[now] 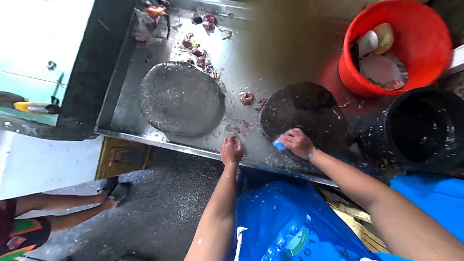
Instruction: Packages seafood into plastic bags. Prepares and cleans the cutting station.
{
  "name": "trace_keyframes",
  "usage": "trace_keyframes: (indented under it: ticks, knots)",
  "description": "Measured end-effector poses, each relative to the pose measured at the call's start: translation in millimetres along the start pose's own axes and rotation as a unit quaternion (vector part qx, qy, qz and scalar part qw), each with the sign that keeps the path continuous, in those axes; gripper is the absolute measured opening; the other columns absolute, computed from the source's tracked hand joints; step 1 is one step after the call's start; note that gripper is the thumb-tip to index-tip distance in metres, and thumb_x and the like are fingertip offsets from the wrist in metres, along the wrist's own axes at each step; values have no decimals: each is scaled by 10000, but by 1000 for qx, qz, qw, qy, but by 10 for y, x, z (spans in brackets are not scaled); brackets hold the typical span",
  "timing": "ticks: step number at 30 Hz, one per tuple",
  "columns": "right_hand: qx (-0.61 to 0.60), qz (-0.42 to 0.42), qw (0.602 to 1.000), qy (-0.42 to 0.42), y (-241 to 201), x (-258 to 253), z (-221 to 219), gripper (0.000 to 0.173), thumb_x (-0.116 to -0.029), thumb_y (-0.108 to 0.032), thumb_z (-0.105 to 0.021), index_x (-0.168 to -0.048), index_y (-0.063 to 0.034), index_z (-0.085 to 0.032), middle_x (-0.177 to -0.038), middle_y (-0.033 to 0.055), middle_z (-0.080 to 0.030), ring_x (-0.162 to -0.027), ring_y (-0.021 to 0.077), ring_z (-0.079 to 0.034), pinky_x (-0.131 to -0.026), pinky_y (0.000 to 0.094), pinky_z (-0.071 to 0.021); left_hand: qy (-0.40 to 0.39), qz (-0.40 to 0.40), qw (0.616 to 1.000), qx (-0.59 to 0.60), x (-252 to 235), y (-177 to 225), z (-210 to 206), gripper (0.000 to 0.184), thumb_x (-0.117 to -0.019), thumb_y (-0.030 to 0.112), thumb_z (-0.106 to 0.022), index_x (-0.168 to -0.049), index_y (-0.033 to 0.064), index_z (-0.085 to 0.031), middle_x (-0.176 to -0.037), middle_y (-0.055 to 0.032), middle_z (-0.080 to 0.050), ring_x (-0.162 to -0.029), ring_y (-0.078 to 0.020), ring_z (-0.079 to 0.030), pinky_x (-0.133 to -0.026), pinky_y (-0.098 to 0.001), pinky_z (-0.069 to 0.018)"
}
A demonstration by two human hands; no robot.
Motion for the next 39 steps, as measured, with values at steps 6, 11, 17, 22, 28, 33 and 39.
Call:
trace_keyframes:
  ticks: [6, 11, 17, 22, 28, 33, 39]
  knots:
    - [-24, -122, 992, -12, 359, -1403, 224, 284, -981, 17, -552, -1149, -100, -750, -1231, 166, -679, -1228, 384, -592, -1041, 563, -470, 29, -2, 999, -20, -35, -77, -30, 321, -1013, 304, -518, -1241, 134, -665, -1265, -116, -674, -1130, -300, -667, -949, -544, -551]
    - [41, -89, 995, -23, 340, 591, 672, 298, -963, -6, -590, -1190, -145, -723, -1214, 172, -679, -1219, 424, -584, -1098, 650, -407, 29, -18, 999, -13, -32, -61, -52, 319, -1009, 300, -514, -1193, 110, -693, -1240, -124, -690, -1186, -319, -646, -999, -552, -524]
    - [64, -78, 994, -33, 416, 1055, 569, 270, -947, 19, -579, -1117, -118, -739, -1134, 144, -729, -1076, 408, -654, -971, 598, -500, 15, -24, 999, -32, -56, 27, -49, 310, -997, 324, -554, -1156, 106, -706, -1205, -126, -705, -1149, -327, -665, -969, -554, -538]
    - [68, -41, 997, -14, 649, -262, 205, 203, -935, 19, -618, -1043, -91, -750, -1095, 135, -731, -1105, 399, -647, -987, 591, -496, 12, -10, 999, -47, -83, -6, -67, 305, -993, 330, -547, -1142, 123, -714, -1197, -107, -712, -1161, -312, -661, -971, -550, -537]
    - [31, -148, 985, -87, 1068, -1565, 173, 330, -989, 15, -506, -1196, -110, -730, -1286, 130, -686, -1241, 389, -586, -1038, 592, -442, 32, -15, 998, -45, -50, -38, -101, 275, -1008, 296, -534, -1086, 112, -723, -1141, -106, -729, -1123, -302, -679, -954, -546, -545]
    - [-48, -354, 931, -77, 655, -227, 668, 231, -1027, -210, -615, -1137, -20, -685, -1160, 195, -678, -1101, 372, -662, -962, 582, -545, 21, 0, 999, -37, -57, -29, -85, 289, -999, 311, -535, -1081, 115, -732, -1139, -100, -736, -1127, -299, -684, -960, -546, -540]
    - [-41, -466, 876, -115, 900, 505, 494, 355, -978, -331, -685, -1157, -25, -698, -1116, 200, -726, -1073, 381, -687, -1018, 639, -465, 2, 15, 998, -55, -53, -63, -132, 304, -995, 327, -529, -1078, 117, -733, -1116, -105, -742, -1101, -310, -693, -935, -563, -537]
Point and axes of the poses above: each hand's wrist, its own x-axis away from the middle knuckle, its own z-axis out of the back of the hand, y = z × x, the point moved 8 cm from there along -x, towards the middle knuckle
